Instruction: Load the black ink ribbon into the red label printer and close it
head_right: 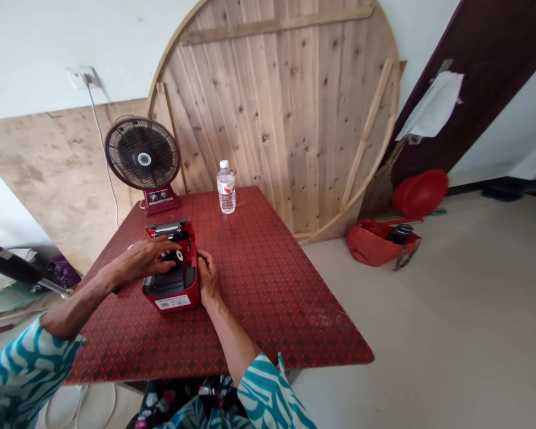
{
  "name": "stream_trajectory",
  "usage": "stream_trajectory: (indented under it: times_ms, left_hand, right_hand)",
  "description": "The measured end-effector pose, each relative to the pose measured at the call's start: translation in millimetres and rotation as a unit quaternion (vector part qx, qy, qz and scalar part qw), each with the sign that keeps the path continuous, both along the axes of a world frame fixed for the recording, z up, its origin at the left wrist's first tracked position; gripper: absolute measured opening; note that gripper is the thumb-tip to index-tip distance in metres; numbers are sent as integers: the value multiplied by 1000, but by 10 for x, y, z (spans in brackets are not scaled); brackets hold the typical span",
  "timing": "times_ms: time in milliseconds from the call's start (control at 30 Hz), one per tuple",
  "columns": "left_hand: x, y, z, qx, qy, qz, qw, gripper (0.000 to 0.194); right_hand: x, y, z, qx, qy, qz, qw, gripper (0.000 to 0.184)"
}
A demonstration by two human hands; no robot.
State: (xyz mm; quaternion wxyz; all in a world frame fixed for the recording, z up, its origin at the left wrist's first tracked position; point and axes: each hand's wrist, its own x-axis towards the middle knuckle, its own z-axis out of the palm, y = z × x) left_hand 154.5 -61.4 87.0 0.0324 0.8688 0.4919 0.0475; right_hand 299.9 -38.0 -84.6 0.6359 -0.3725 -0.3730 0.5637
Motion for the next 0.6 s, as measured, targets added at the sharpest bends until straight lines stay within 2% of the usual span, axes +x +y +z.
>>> stream_trajectory:
  times_ms: [100,200,300,367,500,600]
  left_hand:
    - [-308,-56,161,51,-118,47,991,31]
    - [-699,80,168,75,-182,154,968,31]
    - [-996,348,-35,51,-205,226,951,32]
    - [-1091,536,-244,15,-224,223,949,34]
    - [-1074,802,-635,-21,-224,211,951,35]
    - [-1021,898,-804,-35,-224,205,952,30]
  right_hand:
    - [0,3,-20,-7,1,1,1000,31]
    - [1,8,-35,-17,4,-1,1000,33]
    - [5,8,-32,-30,10,-5,999,37]
    - [11,4,-20,-35,9,-6,999,38]
    - [23,-9,10,-36,-3,-17,999,38]
    - [26,-13,13,-34,-4,-22,999,39]
